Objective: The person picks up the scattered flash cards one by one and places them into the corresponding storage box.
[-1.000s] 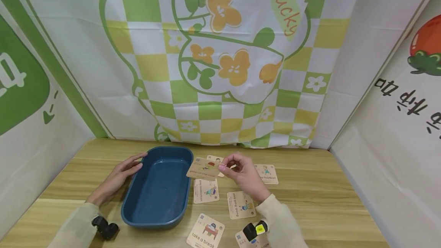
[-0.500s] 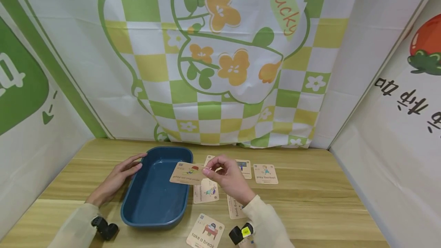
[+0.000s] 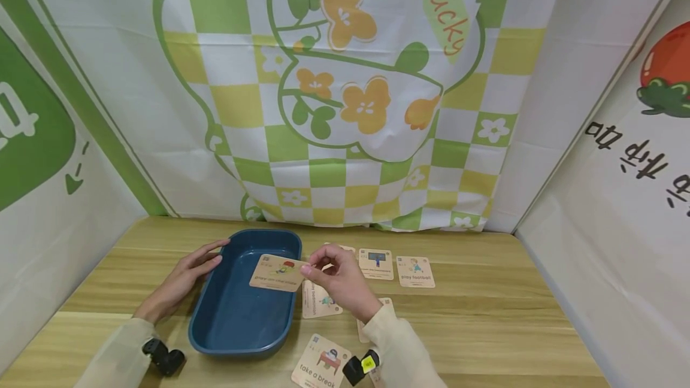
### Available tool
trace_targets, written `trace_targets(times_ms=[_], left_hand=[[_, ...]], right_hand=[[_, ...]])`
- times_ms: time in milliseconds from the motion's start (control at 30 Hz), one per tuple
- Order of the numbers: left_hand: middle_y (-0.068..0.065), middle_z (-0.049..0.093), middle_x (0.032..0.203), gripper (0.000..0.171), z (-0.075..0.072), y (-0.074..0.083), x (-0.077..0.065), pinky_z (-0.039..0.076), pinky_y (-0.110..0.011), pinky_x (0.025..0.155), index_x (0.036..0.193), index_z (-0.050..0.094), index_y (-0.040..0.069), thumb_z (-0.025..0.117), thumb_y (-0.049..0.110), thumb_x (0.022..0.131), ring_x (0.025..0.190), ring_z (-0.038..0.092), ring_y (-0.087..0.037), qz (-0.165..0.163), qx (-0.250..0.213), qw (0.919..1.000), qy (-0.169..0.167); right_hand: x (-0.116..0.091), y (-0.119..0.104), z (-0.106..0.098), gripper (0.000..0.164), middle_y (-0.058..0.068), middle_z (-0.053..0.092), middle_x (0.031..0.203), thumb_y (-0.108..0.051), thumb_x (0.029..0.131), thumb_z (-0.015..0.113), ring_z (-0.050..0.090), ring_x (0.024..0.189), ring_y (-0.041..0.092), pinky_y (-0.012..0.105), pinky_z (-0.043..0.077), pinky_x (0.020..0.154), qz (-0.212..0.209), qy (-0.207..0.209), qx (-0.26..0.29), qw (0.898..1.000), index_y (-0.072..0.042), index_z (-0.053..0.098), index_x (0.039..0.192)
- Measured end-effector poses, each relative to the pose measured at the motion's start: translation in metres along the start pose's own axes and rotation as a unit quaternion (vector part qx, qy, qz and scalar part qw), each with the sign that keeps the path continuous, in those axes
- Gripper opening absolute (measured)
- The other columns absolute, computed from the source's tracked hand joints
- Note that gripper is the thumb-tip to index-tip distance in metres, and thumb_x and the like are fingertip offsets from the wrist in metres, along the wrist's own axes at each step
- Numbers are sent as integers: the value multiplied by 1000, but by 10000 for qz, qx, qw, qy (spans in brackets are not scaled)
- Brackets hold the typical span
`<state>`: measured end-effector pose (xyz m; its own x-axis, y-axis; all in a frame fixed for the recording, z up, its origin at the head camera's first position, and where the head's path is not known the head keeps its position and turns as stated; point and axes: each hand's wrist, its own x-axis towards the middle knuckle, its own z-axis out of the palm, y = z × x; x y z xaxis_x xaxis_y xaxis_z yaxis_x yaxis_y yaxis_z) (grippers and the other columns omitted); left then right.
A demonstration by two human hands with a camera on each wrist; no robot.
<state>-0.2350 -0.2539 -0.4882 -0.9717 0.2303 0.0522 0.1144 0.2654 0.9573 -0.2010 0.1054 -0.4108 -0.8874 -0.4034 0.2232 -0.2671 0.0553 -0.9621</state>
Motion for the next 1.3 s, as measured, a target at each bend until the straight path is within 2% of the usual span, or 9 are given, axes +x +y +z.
trace_targets(times_ms=[133,367,733,1067,1300], left_hand=[[-23,36,156,55,0,1,0,40,-57,106,157,38,13,50,35,108,138,39,-43,-26,-19,10000,-7],[-23,38,155,54,0,2,1,43,-52,105,157,39,12,50,34,108,137,41,-42,-45,12,10000,26],[-23,36,156,55,-1,0,2,39,-55,106,157,38,12,50,35,108,139,37,-41,-27,-12,10000,-8],[-23,35,156,55,-1,-1,0,40,-54,106,158,38,12,49,34,109,140,37,-42,17,-4,10000,-54],[-23,36,156,55,-1,-2,1,42,-49,104,157,38,12,50,34,108,139,37,-41,3,3,10000,-43]], right_hand=[[1,3,4,14,2,62,97,-6,96,71,57,86,19,25,48,71,77,40,42,10000,5,64,100],[2,13,11,12,2,62,95,-7,96,71,58,86,19,26,49,73,232,18,-74,9997,3,65,98],[1,25,16,10,4,66,91,-10,95,73,59,84,18,25,50,71,381,-65,-253,9989,-2,68,96],[1,30,23,7,3,60,97,-12,94,74,56,85,16,24,47,72,275,-200,-706,9969,-5,71,96],[3,34,28,5,3,57,94,-12,93,76,54,78,15,28,47,70,105,-301,-1148,9929,-7,73,92]])
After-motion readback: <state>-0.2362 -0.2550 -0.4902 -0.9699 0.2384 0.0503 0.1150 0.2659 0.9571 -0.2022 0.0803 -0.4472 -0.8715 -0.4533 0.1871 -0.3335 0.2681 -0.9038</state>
